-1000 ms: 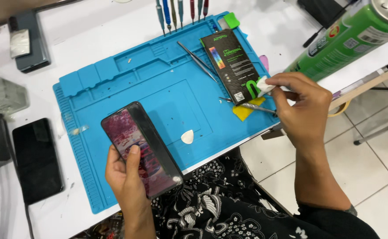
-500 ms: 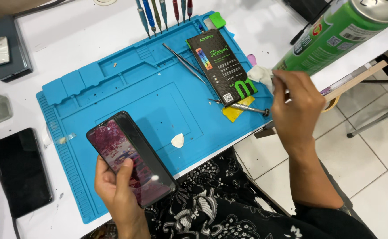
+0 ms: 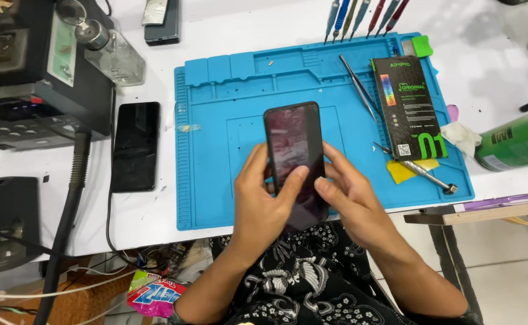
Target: The person cleans a black smartphone by spraying a liquid onto a white tissue and wiping the device's back and sides. They then use a small metal tool to remove the SIM card tray, place it on the blue work mat, and reinsert the tray into the phone.
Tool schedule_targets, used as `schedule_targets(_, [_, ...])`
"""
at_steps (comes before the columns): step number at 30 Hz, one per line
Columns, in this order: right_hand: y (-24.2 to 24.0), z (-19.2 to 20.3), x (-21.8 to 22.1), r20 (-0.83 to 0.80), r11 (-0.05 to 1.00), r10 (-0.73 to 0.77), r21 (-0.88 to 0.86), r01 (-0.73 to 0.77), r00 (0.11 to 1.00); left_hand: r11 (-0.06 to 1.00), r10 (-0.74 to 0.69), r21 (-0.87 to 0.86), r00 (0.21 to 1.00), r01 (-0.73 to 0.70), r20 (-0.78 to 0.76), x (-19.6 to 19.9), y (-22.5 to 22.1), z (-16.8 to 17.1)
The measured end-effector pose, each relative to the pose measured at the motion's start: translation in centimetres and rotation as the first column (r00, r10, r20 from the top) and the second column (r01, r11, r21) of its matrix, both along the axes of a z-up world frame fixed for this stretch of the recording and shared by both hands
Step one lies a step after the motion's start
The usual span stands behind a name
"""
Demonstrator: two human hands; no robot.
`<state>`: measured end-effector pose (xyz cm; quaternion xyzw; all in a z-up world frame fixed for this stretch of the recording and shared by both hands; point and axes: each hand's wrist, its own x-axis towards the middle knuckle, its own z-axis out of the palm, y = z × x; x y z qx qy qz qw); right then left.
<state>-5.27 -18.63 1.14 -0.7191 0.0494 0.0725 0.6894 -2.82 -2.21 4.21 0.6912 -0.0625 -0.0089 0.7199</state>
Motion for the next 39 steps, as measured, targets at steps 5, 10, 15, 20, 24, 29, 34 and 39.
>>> schedule_targets(5, [2.3, -4.6, 0.4, 0.022, 0.874, -0.093, 0.48, 0.071, 0.995, 0.974, -0.059, 0.226, 0.935, -0.024, 0.351, -0.9, -0.7, 1.6])
schedule_targets(10, [2.5, 0.2, 0.5, -0.259, 0.778, -0.105, 0.58, 0.242, 0.96, 0.9, -0.224, 0.427, 0.934, 0.088, 0.28, -2.0, 0.0, 2.3])
schedule_targets(15, [2.8, 0.8, 0.9, -0.275, 0.714, -0.08, 0.655, 0.248, 0.958, 0.851, -0.328, 0.522, 0.837, 0.061, 0.437, -3.1, 0.2, 0.6])
schedule_targets(20, [3.2, -1.3, 1.0, -0.279, 0.533, -0.122, 0.791, 0.3, 0.952, 0.853, -0.137, 0.495, 0.841, -0.169, 0.523, -2.9, 0.7, -3.7])
schedule_targets(24, [1.8, 0.7, 0.8, -0.219, 0.693, 0.092, 0.715, 0.095, 0.971, 0.892, 0.02, 0.397, 0.895, -0.218, 0.446, -2.4, 2.5, -3.1])
schedule_targets(29, [-2.5, 3.5, 0.7, 0.023, 0.949, 0.315, -0.017, -0.315, 0.949, 0.775, 0.63, -0.047, 0.776, -0.63, -0.026, -0.9, 4.7, -6.2])
schedule_targets(34, [-7.7, 4.7, 2.6, 0.386, 0.892, 0.0, -0.417, 0.175, 0.923, 0.769, 0.536, -0.295, 0.824, -0.567, -0.185, -0.2, 5.9, -6.7])
schedule_targets(39, [-13.6, 4.4, 11.5, 0.42, 0.471, -0.002, -0.801, 0.371, 0.908, 0.751, 0.359, -0.478, 0.89, -0.455, -0.282, -0.3, 3.9, -5.2])
